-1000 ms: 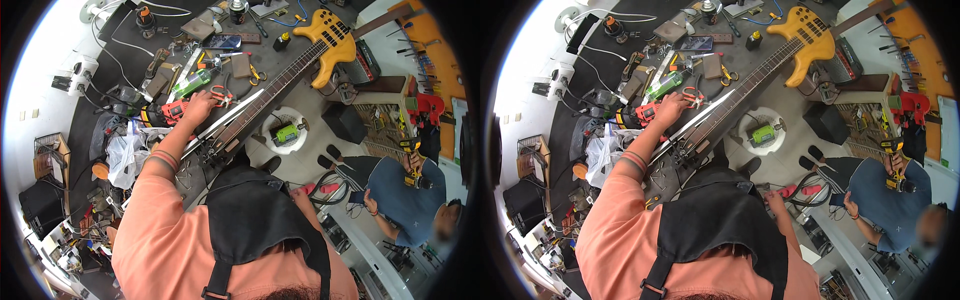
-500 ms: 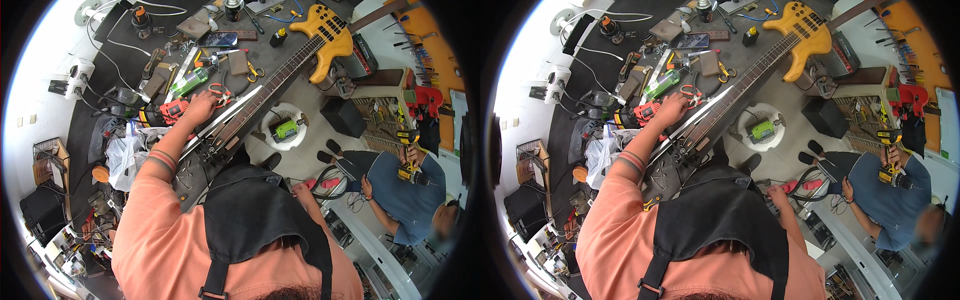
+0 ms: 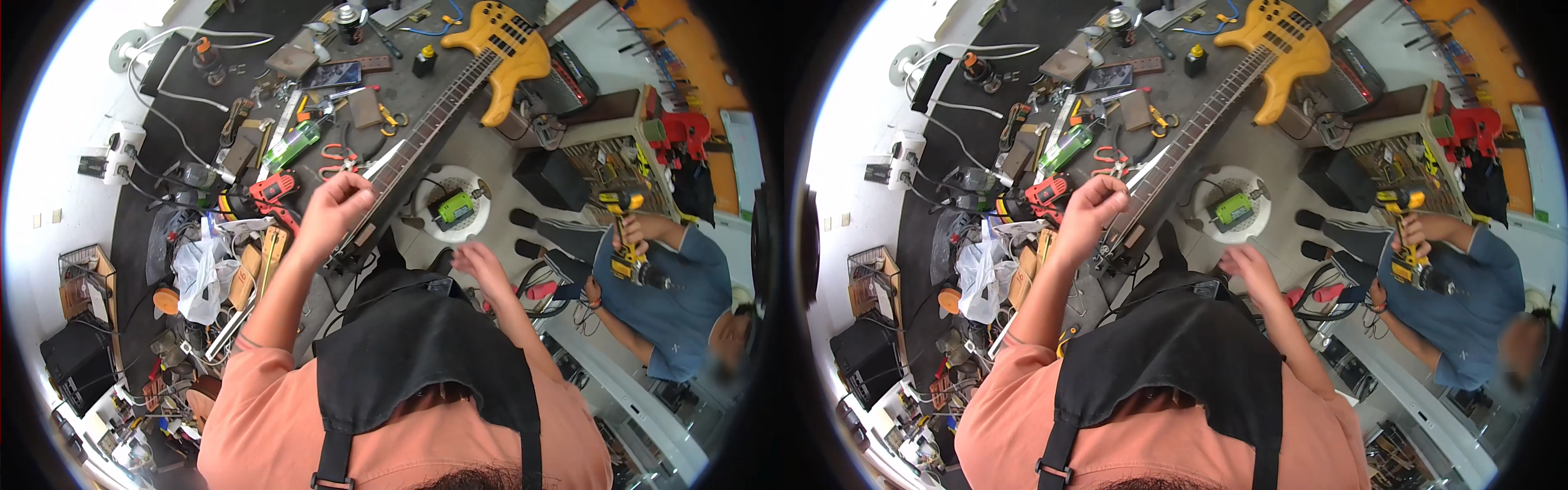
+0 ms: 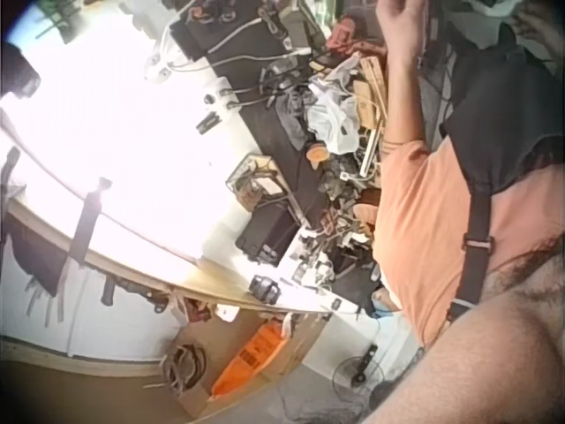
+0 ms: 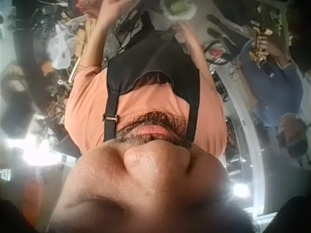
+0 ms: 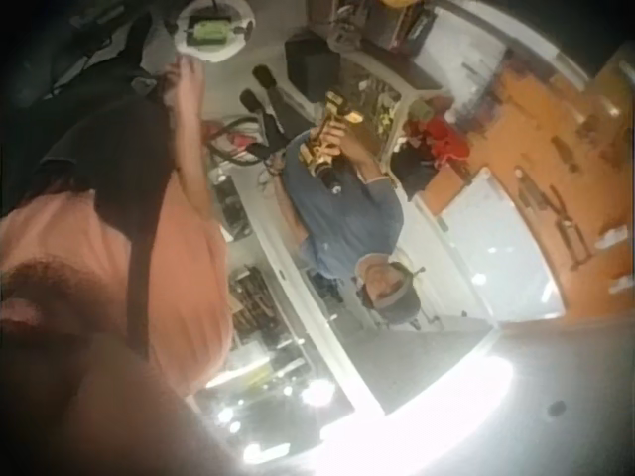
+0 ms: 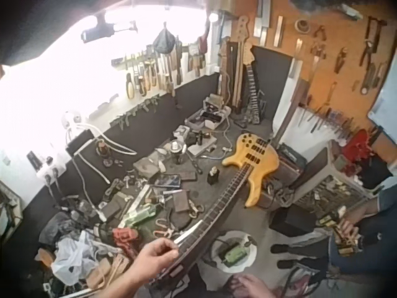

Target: The person uses a cordless drill to work on the headstock of a guitar. They remove a drill bit, insert a new one, and tighten it. The person then uses a grinding tool to smooth the drill bit. Another person is present in the background.

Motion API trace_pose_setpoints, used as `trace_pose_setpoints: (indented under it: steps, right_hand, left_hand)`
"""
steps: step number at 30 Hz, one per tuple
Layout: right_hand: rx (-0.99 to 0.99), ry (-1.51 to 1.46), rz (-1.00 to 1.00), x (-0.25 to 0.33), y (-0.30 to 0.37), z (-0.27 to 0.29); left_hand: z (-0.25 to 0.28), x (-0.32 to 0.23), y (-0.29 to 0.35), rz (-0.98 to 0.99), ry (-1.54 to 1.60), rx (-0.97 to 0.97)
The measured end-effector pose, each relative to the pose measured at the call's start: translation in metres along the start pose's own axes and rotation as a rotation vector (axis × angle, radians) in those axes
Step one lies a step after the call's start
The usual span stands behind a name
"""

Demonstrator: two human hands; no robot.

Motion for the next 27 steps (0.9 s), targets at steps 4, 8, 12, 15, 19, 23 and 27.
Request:
trace_pose_setpoints:
  steps: [4, 8, 12, 15, 19, 23, 27]
  right_hand:
    - [0.343, -0.592, 0.005, 0.111, 0.012, -0.115]
    - [0.462, -0.788, -0.062, 0.151, 0.046, -0.134]
    - [0.595, -0.913, -0.026, 0.14, 0.061, -0.115]
    - [0.637, -0.919, 0.031, 0.144, 0.082, -0.118]
    - [0.469, -0.636, 0.288, 0.139, 0.115, -0.122]
    - [0.486, -0.651, 0.548, 0.172, 0.133, -0.101]
    - [0.563, -0.413, 0.637, 0.147, 0.15, -0.094]
  left_hand:
    - [-0.094, -0.08, 0.034, -0.54, -0.58, 0.133]
    - [-0.138, -0.117, 0.074, -0.883, -0.876, -0.085]
    - [-0.118, -0.097, 0.11, -0.825, -0.381, -0.37]
    - [-0.163, -0.097, 0.111, -0.738, -0.558, -0.333]
    - [-0.213, -0.104, 0.077, -0.734, -0.753, -0.285]
    - [-0.257, -0.099, 0.102, -0.788, -0.463, -0.153]
    - [-0.253, -0.102, 0.084, -0.673, -0.154, -0.222]
Point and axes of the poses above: each hand's wrist, its own y-axis away from the middle knuckle, its own z-axis out of the back of the hand, x = y × z, the point moved 6 cm from there along -y, towards the middle knuckle, and after that the axes turned 5 degrees about -y, right-handed, at the moved point
